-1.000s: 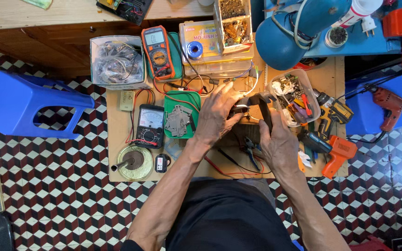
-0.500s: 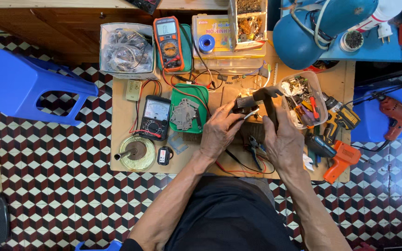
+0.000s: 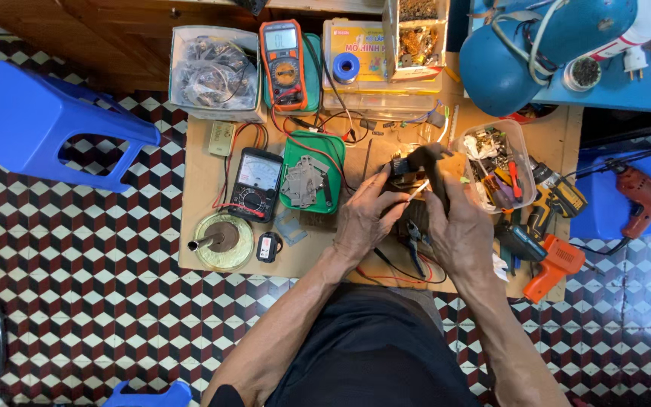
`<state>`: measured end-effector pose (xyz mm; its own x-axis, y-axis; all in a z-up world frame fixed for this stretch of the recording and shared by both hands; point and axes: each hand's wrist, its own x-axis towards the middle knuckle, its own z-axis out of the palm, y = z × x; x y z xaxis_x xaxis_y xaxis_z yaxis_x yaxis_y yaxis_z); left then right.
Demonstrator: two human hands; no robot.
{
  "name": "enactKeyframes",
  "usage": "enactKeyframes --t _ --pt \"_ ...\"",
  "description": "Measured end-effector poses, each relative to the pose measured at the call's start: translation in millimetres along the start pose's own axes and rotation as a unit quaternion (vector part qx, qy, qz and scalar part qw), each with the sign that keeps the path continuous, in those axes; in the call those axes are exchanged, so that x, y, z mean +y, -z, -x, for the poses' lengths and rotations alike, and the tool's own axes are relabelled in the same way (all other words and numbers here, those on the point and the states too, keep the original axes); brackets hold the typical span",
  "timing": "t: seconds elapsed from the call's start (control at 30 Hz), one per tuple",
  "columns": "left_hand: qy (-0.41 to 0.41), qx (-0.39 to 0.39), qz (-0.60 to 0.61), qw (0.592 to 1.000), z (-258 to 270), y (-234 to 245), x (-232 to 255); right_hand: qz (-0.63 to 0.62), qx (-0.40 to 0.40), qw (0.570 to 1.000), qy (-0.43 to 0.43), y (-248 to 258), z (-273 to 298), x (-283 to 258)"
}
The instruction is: The person works on a small electrical component, likely a fan motor, using a hammer, screwdriver, and pliers. They repeatedly tap the component with the hammer, adjust parts with a screwdriver, and manipulate wires with pliers. The task involves assembling or repairing the component on a cluttered workbench.
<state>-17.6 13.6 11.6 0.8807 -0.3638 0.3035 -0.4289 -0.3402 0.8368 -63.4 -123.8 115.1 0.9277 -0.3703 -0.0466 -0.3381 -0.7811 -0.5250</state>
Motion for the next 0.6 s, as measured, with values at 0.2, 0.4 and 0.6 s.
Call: enactKeyframes --t 0.2,0.4,0.6 --pt "0.004 -0.01 0.01 1.0 -0.3 -3.7 -3.6 0.056 0.006 0.998 0.042 2.5 -9.1 -1.8" --pt "0.002 -0.006 0.015 1.0 2.2 -5.2 -4.4 0.06 0.029 0.997 0.036 -1.2 -11.7 -1.2" --pt "0.004 -0.012 0.016 1.0 5.4 -9.0 -2.4 -0.01 0.041 0.997 0.072 -3.6 0.3 0.3"
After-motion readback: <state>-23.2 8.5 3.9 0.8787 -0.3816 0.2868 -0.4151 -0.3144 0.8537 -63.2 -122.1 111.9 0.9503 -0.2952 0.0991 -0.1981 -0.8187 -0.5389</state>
